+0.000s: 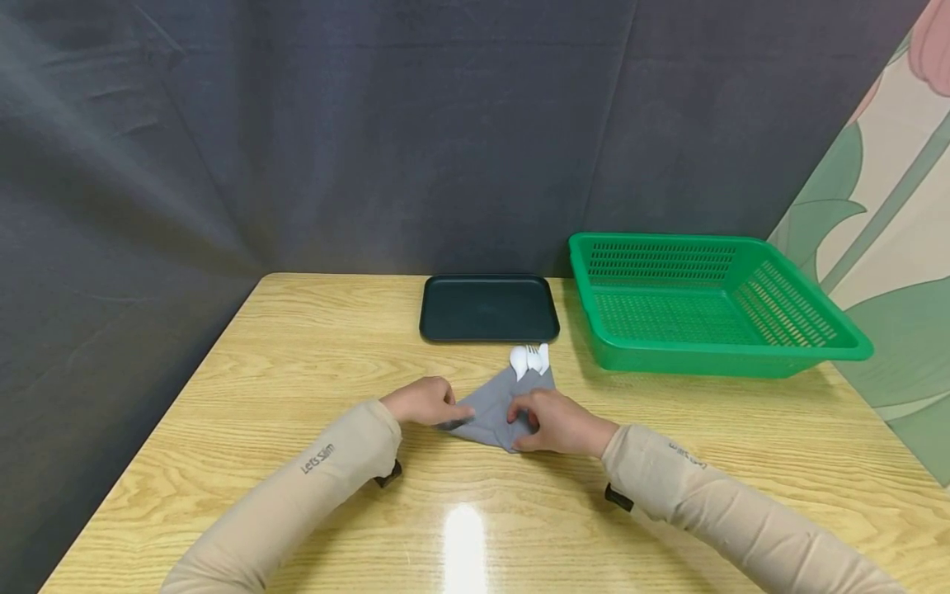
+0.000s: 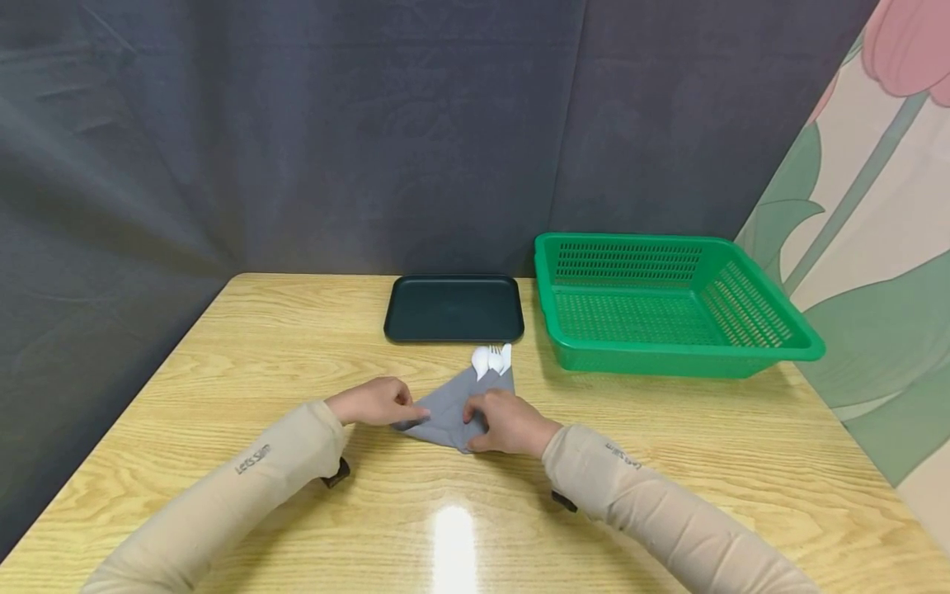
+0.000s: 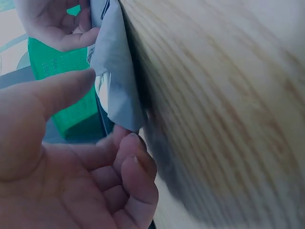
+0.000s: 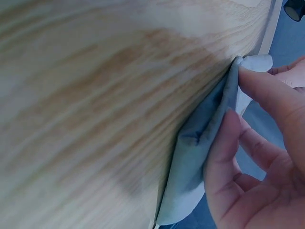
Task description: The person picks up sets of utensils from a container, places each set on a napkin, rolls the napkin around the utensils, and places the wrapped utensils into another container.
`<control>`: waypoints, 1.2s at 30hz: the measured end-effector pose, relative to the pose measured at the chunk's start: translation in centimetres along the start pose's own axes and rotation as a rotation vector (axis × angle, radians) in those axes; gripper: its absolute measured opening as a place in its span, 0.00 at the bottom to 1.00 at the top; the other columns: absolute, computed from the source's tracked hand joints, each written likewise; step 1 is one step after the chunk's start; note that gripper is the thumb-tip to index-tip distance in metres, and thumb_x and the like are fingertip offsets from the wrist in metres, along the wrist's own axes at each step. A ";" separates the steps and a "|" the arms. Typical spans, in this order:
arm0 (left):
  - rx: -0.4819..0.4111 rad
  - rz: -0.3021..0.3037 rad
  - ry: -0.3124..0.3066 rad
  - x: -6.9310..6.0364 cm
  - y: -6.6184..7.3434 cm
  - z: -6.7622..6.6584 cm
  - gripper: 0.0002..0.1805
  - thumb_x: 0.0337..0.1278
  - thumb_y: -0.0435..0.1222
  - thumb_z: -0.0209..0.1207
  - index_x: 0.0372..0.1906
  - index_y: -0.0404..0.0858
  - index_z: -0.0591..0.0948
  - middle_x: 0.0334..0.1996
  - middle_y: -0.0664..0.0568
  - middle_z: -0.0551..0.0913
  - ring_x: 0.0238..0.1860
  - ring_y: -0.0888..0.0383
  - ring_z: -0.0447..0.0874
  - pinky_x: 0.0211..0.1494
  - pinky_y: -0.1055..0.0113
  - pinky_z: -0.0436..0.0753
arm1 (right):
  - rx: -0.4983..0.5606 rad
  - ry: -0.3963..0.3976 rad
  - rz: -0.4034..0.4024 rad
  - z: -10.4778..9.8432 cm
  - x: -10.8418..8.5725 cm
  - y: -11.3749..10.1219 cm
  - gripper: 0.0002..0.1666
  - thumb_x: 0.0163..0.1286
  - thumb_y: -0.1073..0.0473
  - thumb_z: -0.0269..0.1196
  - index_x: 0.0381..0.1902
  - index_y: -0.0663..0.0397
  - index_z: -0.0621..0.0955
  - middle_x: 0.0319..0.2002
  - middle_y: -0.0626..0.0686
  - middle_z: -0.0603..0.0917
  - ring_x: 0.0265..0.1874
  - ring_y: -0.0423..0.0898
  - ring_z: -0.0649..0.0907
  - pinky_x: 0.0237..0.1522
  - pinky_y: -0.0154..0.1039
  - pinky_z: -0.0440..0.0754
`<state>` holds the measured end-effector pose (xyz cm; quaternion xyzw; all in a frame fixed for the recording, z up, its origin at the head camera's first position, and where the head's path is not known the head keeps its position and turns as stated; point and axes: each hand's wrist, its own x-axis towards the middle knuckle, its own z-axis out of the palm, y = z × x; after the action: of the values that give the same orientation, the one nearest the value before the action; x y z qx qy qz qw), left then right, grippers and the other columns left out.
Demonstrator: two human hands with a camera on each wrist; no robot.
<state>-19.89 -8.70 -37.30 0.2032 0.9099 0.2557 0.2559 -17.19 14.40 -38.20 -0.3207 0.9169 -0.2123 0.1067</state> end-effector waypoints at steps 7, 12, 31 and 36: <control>0.022 0.020 -0.035 -0.1 -0.3 -0.1 0.28 0.64 0.42 0.54 0.08 0.46 0.59 0.07 0.60 0.55 0.12 0.66 0.49 0.19 0.75 0.55 | 0.011 0.003 -0.010 0.0 0.0 0.1 0.13 0.53 0.58 0.70 0.36 0.53 0.81 0.17 0.44 0.71 0.19 0.34 0.66 0.24 0.26 0.66; 0.029 0.041 -0.038 -0.4 -0.4 -0.3 0.27 0.64 0.41 0.54 0.10 0.46 0.60 0.08 0.59 0.56 0.13 0.65 0.50 0.20 0.75 0.56 | 0.012 0.005 -0.019 0.0 0.0 0.2 0.13 0.52 0.58 0.70 0.36 0.53 0.81 0.18 0.45 0.73 0.19 0.34 0.67 0.25 0.26 0.67; -0.031 0.051 -0.057 -0.6 0.5 -0.9 0.20 0.65 0.39 0.53 0.15 0.43 0.66 0.12 0.57 0.65 0.14 0.64 0.63 0.21 0.74 0.64 | 0.020 0.005 -0.033 0.1 0.2 0.3 0.13 0.52 0.58 0.71 0.35 0.52 0.81 0.16 0.43 0.70 0.18 0.34 0.67 0.23 0.26 0.67; -0.052 0.081 -0.056 -0.7 1.0 -1.1 0.20 0.66 0.39 0.51 0.16 0.43 0.67 0.11 0.57 0.65 0.13 0.63 0.58 0.21 0.73 0.63 | 0.031 0.005 -0.022 0.1 0.2 0.2 0.13 0.52 0.57 0.71 0.35 0.52 0.81 0.18 0.44 0.73 0.19 0.34 0.67 0.24 0.26 0.67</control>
<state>-19.74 -8.71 -35.64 0.2402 0.8865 0.2836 0.2757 -17.43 14.42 -38.38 -0.3284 0.9102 -0.2284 0.1073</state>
